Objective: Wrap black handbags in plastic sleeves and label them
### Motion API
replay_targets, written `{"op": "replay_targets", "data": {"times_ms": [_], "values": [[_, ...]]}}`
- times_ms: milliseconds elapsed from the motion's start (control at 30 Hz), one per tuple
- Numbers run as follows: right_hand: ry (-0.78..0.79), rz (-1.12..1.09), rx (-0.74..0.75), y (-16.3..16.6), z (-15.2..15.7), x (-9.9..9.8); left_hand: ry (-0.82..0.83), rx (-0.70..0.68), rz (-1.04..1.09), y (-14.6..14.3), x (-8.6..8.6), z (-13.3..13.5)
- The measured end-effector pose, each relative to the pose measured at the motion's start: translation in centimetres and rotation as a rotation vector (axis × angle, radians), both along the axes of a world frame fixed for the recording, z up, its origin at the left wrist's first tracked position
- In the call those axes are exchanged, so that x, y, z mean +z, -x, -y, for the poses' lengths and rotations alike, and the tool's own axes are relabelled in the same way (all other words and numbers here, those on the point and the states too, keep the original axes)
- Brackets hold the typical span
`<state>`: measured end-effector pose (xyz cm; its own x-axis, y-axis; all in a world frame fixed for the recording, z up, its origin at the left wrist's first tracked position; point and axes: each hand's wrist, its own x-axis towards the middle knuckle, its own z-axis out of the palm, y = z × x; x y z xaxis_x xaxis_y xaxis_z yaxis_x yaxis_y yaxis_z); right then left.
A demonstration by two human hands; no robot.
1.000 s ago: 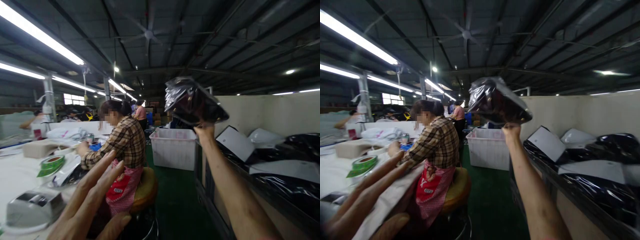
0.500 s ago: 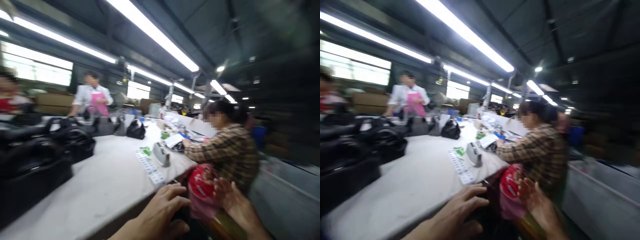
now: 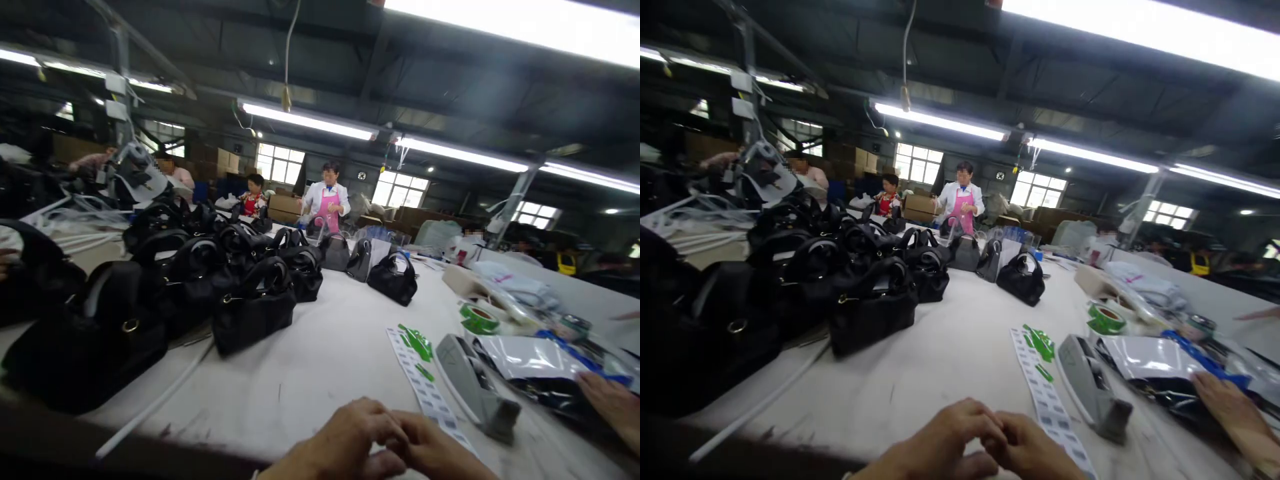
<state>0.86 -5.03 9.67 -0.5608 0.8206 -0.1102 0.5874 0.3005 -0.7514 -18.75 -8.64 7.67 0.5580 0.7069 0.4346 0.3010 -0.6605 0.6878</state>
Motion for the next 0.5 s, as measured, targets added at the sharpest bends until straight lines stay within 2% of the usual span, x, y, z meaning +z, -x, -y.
{"op": "replay_targets", "data": {"times_ms": [133,233,300,400,500], "values": [[0.034,0.078,0.037,2.3,-2.7,-1.1,0.126,0.162,0.008,0.9,-0.4,-3.2],[0.027,0.243,-0.005,2.0,-5.3,-1.4,0.226,0.233,0.014,-0.1,-0.8,-6.9],[0.021,0.348,-0.024,1.1,-7.9,-0.9,0.263,0.270,0.010,-1.5,-1.3,-9.4],[-0.011,0.418,-0.065,-0.9,-13.1,0.8,0.270,0.282,0.045,-3.7,-3.1,-12.5],[-0.080,0.422,-0.175,-3.4,-19.4,2.7,0.316,0.263,0.031,-5.3,-6.2,-14.7]]}}
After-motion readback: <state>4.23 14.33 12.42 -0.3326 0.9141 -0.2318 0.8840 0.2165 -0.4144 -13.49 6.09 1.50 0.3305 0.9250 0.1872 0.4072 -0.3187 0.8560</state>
